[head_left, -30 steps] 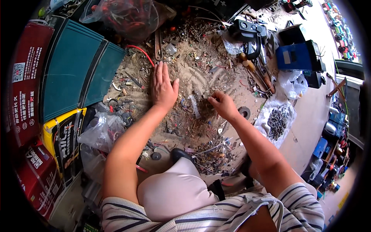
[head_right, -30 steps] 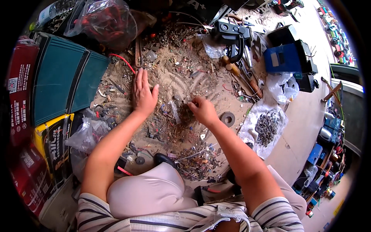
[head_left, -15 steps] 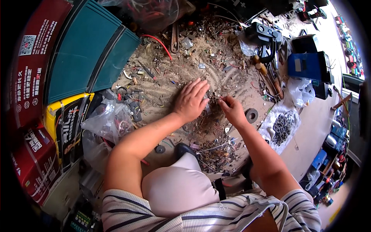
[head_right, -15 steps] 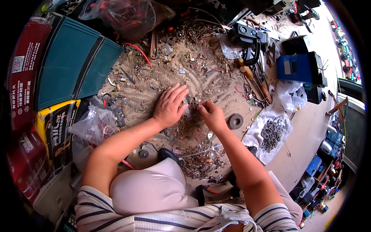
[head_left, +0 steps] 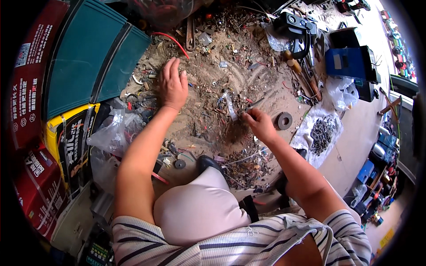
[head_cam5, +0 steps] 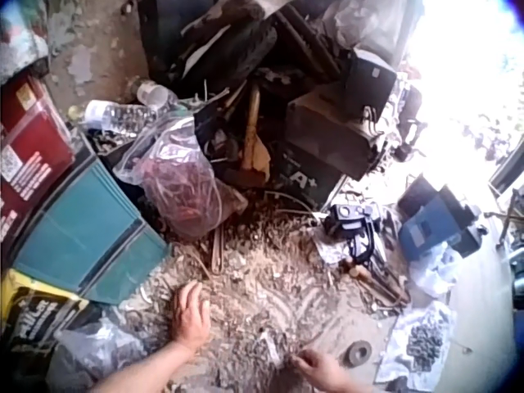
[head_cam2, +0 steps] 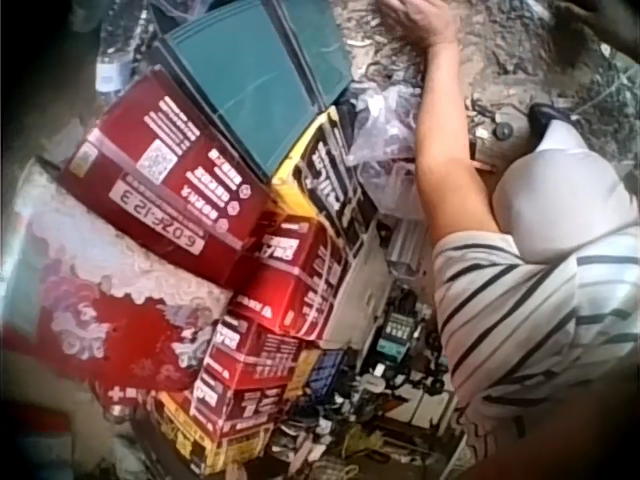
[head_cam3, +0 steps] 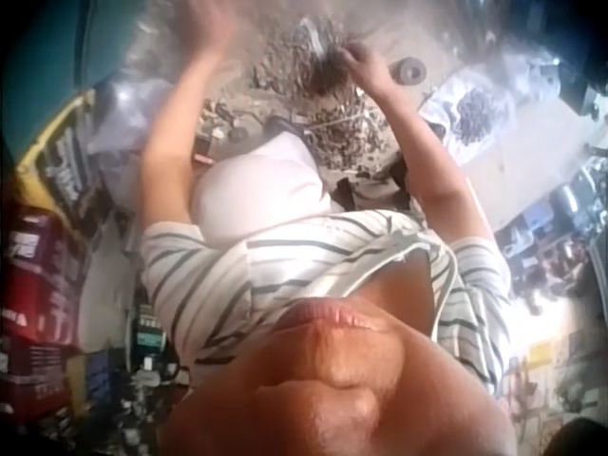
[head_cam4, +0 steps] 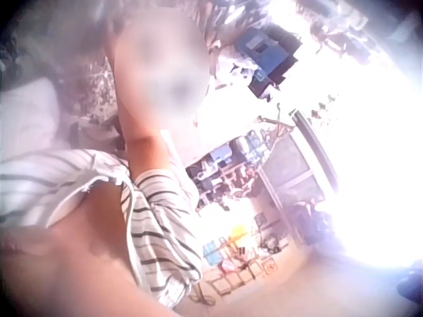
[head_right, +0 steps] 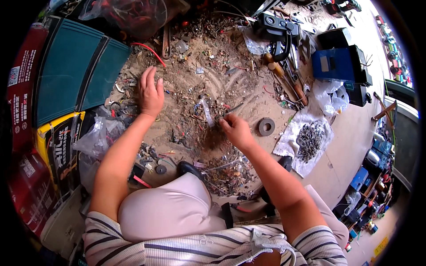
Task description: The person sifts through metal components and scrap on the ground, picking up a round gear-like part and clearing away debris from it by hand.
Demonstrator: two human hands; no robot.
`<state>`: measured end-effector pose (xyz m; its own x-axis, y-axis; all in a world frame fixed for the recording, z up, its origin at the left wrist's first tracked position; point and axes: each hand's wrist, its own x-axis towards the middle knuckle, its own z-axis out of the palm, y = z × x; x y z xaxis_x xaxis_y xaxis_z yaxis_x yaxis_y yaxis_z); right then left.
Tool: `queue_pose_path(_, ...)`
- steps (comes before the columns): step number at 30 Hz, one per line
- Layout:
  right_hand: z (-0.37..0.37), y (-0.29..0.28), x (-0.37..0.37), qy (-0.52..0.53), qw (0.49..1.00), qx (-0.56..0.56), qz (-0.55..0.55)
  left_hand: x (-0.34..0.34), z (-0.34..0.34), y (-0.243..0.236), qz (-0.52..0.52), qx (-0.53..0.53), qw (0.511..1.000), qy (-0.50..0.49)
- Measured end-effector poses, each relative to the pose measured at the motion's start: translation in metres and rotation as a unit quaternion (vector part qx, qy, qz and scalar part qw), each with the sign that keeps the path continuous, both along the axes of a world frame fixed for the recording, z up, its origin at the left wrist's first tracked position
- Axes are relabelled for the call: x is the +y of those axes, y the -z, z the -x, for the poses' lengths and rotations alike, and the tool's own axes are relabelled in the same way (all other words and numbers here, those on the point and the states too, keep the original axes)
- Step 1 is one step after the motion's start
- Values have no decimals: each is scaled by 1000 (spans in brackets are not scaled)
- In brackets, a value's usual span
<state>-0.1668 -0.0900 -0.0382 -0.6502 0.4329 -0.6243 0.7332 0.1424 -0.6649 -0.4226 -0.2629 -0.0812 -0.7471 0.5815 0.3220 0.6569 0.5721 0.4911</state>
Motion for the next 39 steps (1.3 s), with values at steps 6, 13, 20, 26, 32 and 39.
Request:
queue_pose_path(6, 9, -6, -1, 3, 1000, -1, -12, 24, -41, -4, -20, -75, 992, 99)
queue_pose_path(13, 8, 2, -5, -15, 1000, -11, 1, 39, -44, -13, 53, -132, 983, 120)
queue_pose_path(20, 6, -2, -12, -5, 1000, -14, -2, 45, -44, -12, 100, -113, 980, 131)
queue_pose_path(26, 10, -5, -3, 0, 999, -11, -30, -1, -25, 5, -258, -297, 907, -151)
queue_pose_path(32, 22, -4, 8, 43, 998, 19, -52, -18, -23, 4, -27, -73, 992, -97)
queue_pose_path(39, 15, -4, -3, 61, 997, 34, -30, 36, -81, -6, 86, -104, 959, 249)
